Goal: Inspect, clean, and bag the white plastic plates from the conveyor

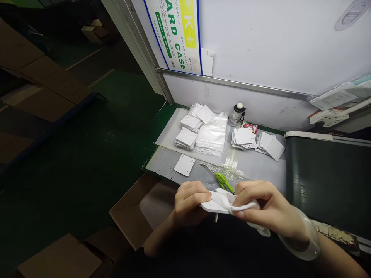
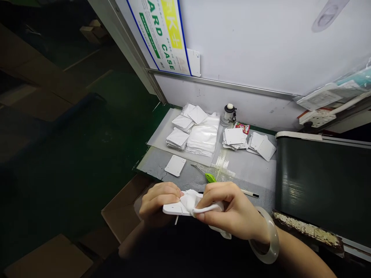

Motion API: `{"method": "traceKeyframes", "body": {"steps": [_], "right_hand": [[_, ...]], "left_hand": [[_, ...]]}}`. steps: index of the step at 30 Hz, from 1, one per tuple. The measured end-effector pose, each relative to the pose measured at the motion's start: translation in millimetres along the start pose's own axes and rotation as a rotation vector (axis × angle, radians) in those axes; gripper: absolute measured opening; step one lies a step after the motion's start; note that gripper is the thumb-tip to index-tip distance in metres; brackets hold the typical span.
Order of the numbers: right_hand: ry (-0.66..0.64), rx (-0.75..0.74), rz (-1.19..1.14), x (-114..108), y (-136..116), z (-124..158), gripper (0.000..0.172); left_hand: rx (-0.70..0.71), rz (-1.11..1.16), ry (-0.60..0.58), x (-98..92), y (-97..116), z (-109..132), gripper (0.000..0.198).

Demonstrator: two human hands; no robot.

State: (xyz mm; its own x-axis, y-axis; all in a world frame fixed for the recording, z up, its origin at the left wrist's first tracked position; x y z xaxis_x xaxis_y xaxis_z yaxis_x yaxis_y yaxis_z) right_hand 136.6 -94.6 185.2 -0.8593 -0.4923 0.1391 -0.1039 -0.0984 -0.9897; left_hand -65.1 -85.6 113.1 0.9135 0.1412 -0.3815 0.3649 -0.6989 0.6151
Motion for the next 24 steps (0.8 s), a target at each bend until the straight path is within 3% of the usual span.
{"method": "traceKeyframes", "body": {"steps": [4, 13, 24], "right_hand": [[-0.007, -0.012, -0.008, 5, -4, -6, 0.013], [-0.007, -0.026, 0.012, 8, -6, -10, 0.01], [-0.032, 0.048, -0.038, -12, 5, 13, 0.01]], "left_hand": [[0.101, 0.013, 0.004, 2.3, 1, -2, 0.013], [0.159, 0.001, -0.057, 0.0, 1, -6, 0.01], [0.093, 0.1, 0.0, 0.6, 6, -5, 0.017]]}}
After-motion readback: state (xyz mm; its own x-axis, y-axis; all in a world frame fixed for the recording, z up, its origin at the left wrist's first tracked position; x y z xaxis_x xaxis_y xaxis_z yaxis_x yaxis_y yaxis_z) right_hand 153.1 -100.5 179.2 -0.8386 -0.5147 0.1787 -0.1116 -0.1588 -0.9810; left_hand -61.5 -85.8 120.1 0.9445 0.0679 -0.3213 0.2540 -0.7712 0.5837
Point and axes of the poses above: each hand's wrist, its own z-axis away from the middle knuckle, its own x-axis out of the palm, y = z × x, the point moved 1 cm from there along -z, towards the middle knuckle, and after that the axes turned 13 degrees about -z, right-handed, at the moved point
